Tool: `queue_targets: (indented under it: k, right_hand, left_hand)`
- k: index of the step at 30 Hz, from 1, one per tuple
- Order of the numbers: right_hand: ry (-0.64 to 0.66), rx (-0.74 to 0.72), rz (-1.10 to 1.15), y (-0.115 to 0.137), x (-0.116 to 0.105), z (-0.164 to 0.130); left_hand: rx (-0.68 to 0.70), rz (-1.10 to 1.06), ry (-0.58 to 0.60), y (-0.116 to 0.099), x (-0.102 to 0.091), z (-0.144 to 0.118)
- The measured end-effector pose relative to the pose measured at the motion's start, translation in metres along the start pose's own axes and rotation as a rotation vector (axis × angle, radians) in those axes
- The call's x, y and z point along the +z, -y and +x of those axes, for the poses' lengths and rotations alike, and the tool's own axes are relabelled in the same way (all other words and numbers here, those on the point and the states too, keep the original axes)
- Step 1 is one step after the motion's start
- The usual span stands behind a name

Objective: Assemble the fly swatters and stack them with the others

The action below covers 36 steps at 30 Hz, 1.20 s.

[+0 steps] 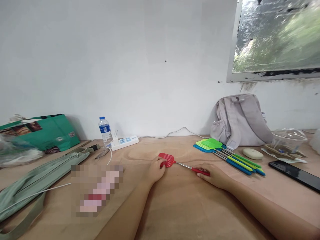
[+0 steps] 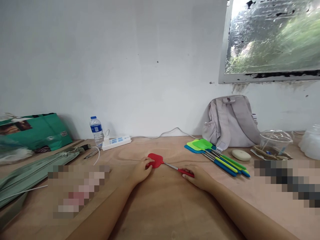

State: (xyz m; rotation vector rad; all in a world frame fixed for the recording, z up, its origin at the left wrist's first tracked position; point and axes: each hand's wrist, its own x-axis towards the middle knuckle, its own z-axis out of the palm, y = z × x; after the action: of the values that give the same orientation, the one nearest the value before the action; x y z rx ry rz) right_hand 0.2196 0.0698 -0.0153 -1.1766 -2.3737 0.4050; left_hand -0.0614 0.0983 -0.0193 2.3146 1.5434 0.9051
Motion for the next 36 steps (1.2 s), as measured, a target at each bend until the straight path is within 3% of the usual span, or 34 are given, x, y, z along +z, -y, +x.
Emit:
queue_targets:
  k: [5,12,21,27,32,36]
  right_hand:
    - [-0.018,-0.038,0.020,0.001,-0.001,0.000]
    - [-0.006,-0.058,0.048,0.007,-0.004,-0.002]
    - [-0.121,-0.074,0.014,0.007,0.000,-0.003]
    - [-0.194,-0.030,0.062,0.000,-0.005,-0.004]
    - [-0.185,0.035,0.121,-0.006,-0.010,-0.007]
    - [-0.166,0.033,0.198,-0.003,-0.009,-0.009]
  left_hand:
    - [-0.074,0.026,-0.013,0.002,0.004,0.003]
    - [-0.147,-0.001,0.015,-0.002,-0.008,0.000]
    - [-0.193,-0.111,-0.015,-0.007,-0.011,-0.003]
    - [-0.155,-0.327,-0.040,0.009,-0.014,0.002]
    - [-0.193,-0.648,-0.162,0.019,-0.021,0.004]
    - [-0.256,-0.962,-0.074,0.013,-0.027,-0.001]
